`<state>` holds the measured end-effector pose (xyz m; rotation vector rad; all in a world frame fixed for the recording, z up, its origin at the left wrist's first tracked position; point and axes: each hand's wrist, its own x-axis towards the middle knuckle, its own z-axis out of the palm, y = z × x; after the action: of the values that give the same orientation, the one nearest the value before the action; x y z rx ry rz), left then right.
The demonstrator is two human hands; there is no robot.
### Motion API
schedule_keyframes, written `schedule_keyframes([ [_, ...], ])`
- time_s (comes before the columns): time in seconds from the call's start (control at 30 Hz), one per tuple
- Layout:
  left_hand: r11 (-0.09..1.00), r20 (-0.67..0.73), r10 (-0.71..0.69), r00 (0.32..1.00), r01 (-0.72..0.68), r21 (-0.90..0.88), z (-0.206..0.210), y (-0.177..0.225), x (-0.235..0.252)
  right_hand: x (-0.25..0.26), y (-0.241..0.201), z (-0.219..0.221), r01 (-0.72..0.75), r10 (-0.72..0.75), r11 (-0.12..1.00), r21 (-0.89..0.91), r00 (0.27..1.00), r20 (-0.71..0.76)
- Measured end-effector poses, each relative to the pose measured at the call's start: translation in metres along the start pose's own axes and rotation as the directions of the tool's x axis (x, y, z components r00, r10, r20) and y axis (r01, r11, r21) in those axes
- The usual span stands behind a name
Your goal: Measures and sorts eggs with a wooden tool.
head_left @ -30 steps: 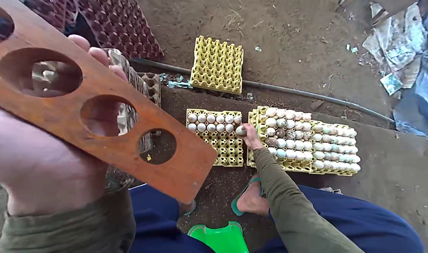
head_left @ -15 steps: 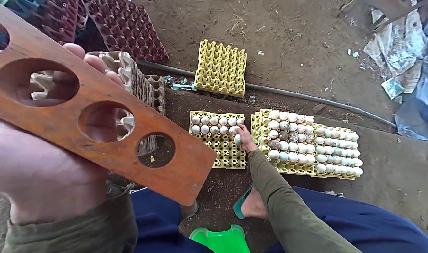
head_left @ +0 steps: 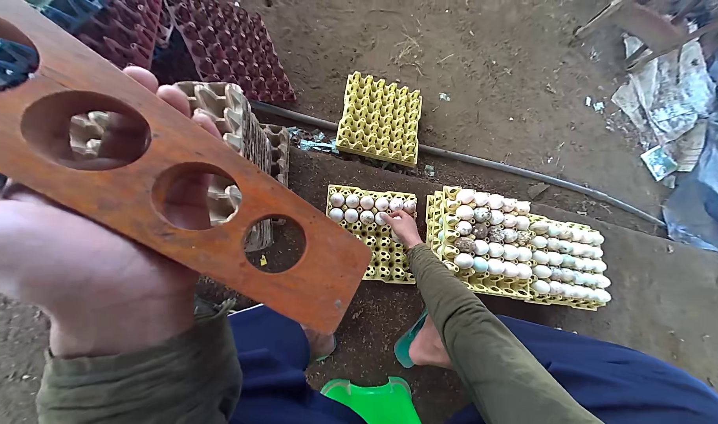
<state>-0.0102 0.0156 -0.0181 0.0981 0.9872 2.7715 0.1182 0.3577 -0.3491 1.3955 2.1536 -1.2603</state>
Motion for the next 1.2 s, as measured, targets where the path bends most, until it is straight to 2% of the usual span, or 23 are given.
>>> schedule_keyframes([
  [0.1, 0.999, -0.036, 0.026, 0.999, -0.024, 0.048, 0.004, 0.000, -0.001, 0.003, -0.016, 0.013, -0.072, 0.066, 0.958, -0.277, 0.997, -0.032],
  [0.17, 0.998, -0.051, 0.030, 0.998, -0.027, 0.059, 0.009, 0.001, -0.002, 0.003, -0.022, 0.016, -0.100, 0.093, 0.936, -0.336, 0.995, -0.037],
  [0.23, 0.997, -0.066, 0.039, 0.997, -0.034, 0.073, 0.012, 0.002, -0.002, 0.005, -0.019, 0.014, -0.063, 0.062, 0.943, -0.327, 0.998, -0.012],
  [0.3, 0.996, -0.077, 0.030, 0.997, -0.024, 0.085, 0.016, 0.001, -0.002, -0.003, -0.012, 0.004, -0.001, 0.006, 0.987, -0.161, 1.000, 0.030],
  [0.37, 0.997, -0.093, -0.007, 0.996, 0.014, 0.078, 0.023, -0.001, -0.003, -0.021, -0.013, -0.011, -0.021, 0.004, 0.983, 0.184, 0.996, 0.092],
  [0.43, 0.995, -0.065, -0.067, 0.996, 0.072, 0.073, 0.030, -0.006, -0.006, -0.047, -0.016, -0.029, -0.135, -0.001, 0.835, 0.533, 0.969, 0.247],
  [0.47, 0.992, -0.065, -0.082, 0.995, 0.088, 0.088, 0.036, -0.010, -0.008, -0.064, -0.021, -0.042, -0.176, -0.054, 0.747, 0.641, 0.945, 0.322],
  [0.53, 0.984, -0.082, -0.151, 0.985, 0.158, 0.086, 0.046, -0.021, -0.015, -0.096, -0.030, -0.069, -0.166, -0.282, 0.612, 0.773, 0.868, 0.409],
  [0.6, 0.964, -0.087, -0.220, 0.972, 0.230, 0.130, 0.057, -0.034, -0.023, -0.123, -0.043, -0.091, -0.115, -0.552, 0.502, 0.857, 0.721, 0.420],
  [0.67, 0.946, -0.089, -0.284, 0.955, 0.294, 0.133, 0.068, -0.051, -0.035, -0.150, -0.061, -0.114, -0.049, -0.685, 0.460, 0.887, 0.617, 0.389],
  [0.73, 0.929, -0.073, -0.325, 0.943, 0.333, 0.160, 0.080, -0.067, -0.048, -0.183, -0.081, -0.138, 0.115, -0.741, 0.471, 0.875, 0.589, 0.322],
  [0.83, 0.913, -0.025, -0.371, 0.928, 0.369, 0.173, 0.094, -0.085, -0.067, -0.239, -0.112, -0.168, 0.451, -0.769, 0.488, 0.747, 0.627, 0.123],
  [0.9, 0.911, -0.042, -0.375, 0.926, 0.376, 0.168, 0.102, -0.095, -0.076, -0.269, -0.128, -0.179, 0.700, -0.804, 0.493, 0.517, 0.593, -0.035],
  [0.97, 0.907, -0.036, -0.375, 0.926, 0.374, 0.194, 0.106, -0.106, -0.082, -0.293, -0.138, -0.187, 0.841, -0.836, 0.509, 0.185, 0.534, -0.125],
  [1.07, 0.903, 0.003, -0.405, 0.914, 0.399, 0.162, 0.111, -0.120, -0.089, -0.316, -0.144, -0.191, 0.839, -0.866, 0.499, -0.217, 0.473, -0.162],
  [1.13, 0.904, 0.024, -0.413, 0.910, 0.407, 0.131, 0.115, -0.126, -0.095, -0.325, -0.146, -0.192, 0.799, -0.876, 0.479, -0.364, 0.461, -0.143],
  [1.2, 0.905, 0.057, -0.419, 0.906, 0.411, 0.108, 0.115, -0.132, -0.102, -0.332, -0.146, -0.192, 0.757, -0.869, 0.473, -0.451, 0.484, -0.100],
])
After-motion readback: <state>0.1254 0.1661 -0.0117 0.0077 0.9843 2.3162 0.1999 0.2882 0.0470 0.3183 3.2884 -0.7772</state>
